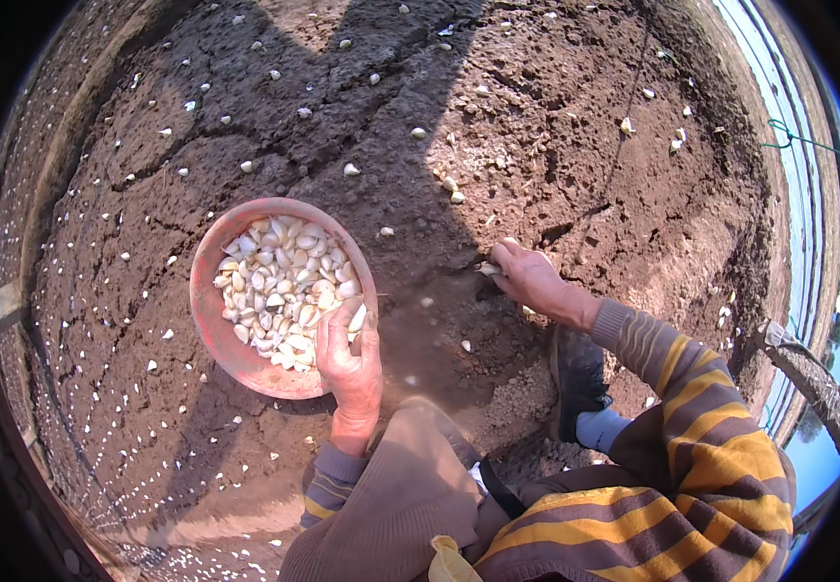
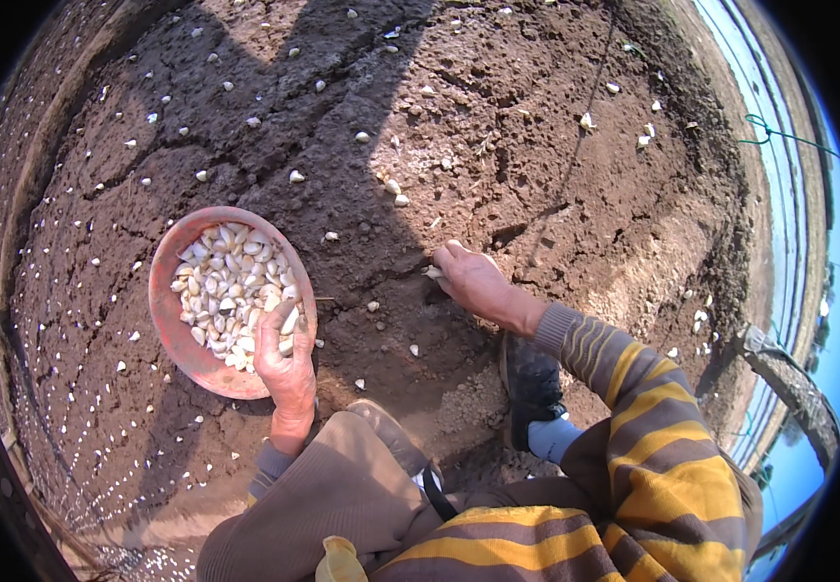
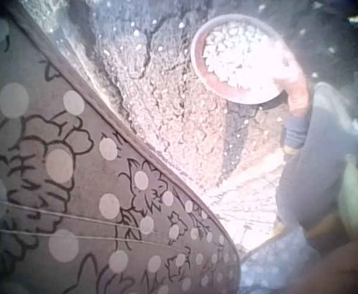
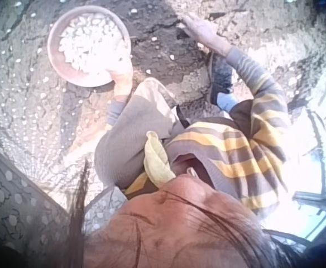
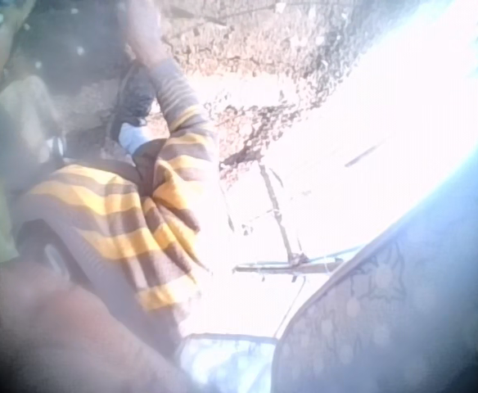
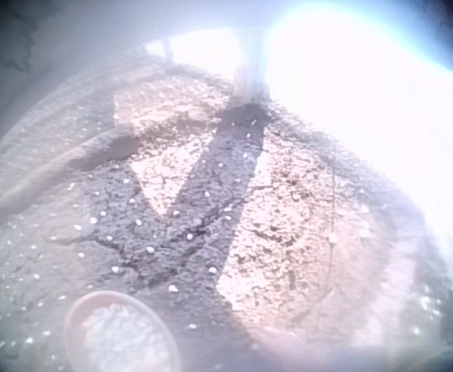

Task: The person places white seeds from a pink bowl into prepared furrows in the soil by hand. The person moves along the row, picking up seeds and setting them at intervals in the tilled ground.

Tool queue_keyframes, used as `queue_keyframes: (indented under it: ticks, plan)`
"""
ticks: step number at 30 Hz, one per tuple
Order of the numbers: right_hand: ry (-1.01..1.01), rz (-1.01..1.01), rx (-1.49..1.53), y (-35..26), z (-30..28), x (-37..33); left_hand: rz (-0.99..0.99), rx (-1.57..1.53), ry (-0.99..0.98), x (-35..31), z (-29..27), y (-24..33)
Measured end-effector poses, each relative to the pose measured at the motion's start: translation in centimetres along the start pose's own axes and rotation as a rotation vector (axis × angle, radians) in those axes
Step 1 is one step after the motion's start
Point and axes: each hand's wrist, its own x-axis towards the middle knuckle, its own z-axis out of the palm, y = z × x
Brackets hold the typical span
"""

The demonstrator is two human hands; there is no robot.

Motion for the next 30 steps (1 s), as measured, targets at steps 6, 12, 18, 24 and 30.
queue_keyframes:
  ticks: [6, 12, 18, 24, 30]
  plan:
    - [-0.191, 0.061, -0.064, -0.3, -1.2, 0.1, -0.1, -0.053, -0.015, -1.0, 0.6, 0.2]
    - [-0.015, -0.065, -0.084, 0.3, -0.8, 0.6, -0.063, -0.068, -0.02, -1.5, 1.2, 0.4]
    - [0.027, -0.079, -0.089, 0.9, 0.3, 0.2, -0.016, -0.062, -0.032, -1.3, 1.3, 1.0]
    - [-0.038, -0.201, -0.213, 0.4, -0.5, 0.6, -0.029, -0.057, -0.046, -1.5, 1.3, 0.9]
    - [-0.055, -0.243, -0.279, 0.3, 0.2, 1.4, -0.016, -0.039, -0.057, -1.2, 1.3, 1.5]
